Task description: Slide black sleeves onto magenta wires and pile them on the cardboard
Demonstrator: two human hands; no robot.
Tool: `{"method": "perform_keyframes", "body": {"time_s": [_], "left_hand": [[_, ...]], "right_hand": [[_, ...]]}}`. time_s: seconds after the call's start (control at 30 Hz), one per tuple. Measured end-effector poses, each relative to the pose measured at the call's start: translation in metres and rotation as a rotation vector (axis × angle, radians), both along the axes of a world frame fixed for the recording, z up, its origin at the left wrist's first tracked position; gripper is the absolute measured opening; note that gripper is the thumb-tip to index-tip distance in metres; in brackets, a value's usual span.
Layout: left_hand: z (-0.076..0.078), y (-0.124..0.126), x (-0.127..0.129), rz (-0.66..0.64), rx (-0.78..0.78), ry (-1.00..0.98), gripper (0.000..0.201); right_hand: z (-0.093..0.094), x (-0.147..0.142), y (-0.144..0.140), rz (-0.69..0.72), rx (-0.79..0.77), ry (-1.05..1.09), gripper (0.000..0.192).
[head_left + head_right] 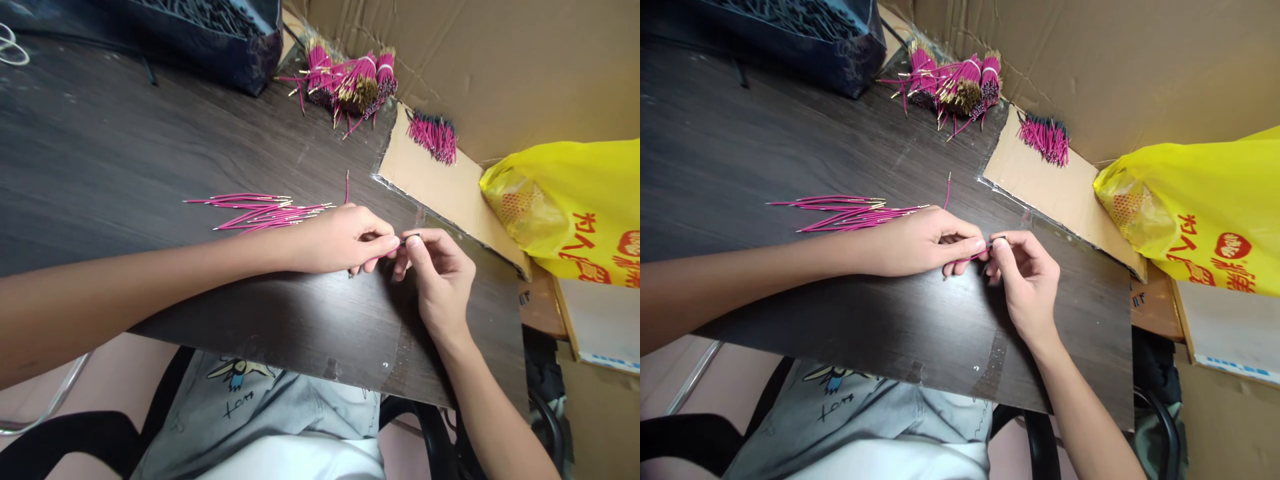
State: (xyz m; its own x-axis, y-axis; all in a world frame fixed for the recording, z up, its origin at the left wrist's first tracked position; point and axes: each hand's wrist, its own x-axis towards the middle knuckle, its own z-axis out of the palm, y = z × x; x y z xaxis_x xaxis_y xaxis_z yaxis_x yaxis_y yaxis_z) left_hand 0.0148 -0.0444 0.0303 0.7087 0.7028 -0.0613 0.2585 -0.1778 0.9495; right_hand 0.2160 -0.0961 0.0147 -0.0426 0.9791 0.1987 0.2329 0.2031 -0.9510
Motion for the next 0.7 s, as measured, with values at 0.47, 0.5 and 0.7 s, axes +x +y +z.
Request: {"method": "perform_keyframes", "body": {"time_s": [0.47, 0.5, 0.7], "left_hand": [[-0.0024, -0.0013, 0.001, 0.003, -0.102, -0.098, 0.03], [-0.002, -0.0016, 0.0006, -0.004, -0.118, -0.088, 0.03], [-0.002, -0.0026, 0.0009, -0.019, -0.202, -0.103, 0.031]], "right_hand": [[-0.0088, 0.009, 0.003, 0.188, -0.13, 0.171, 0.013], [-0.0089, 0.009, 0.0028, 0.188, -0.127, 0.169, 0.012], [-0.0077, 0.0086, 0.0027, 0.152, -0.095, 0.152, 0.011]]}}
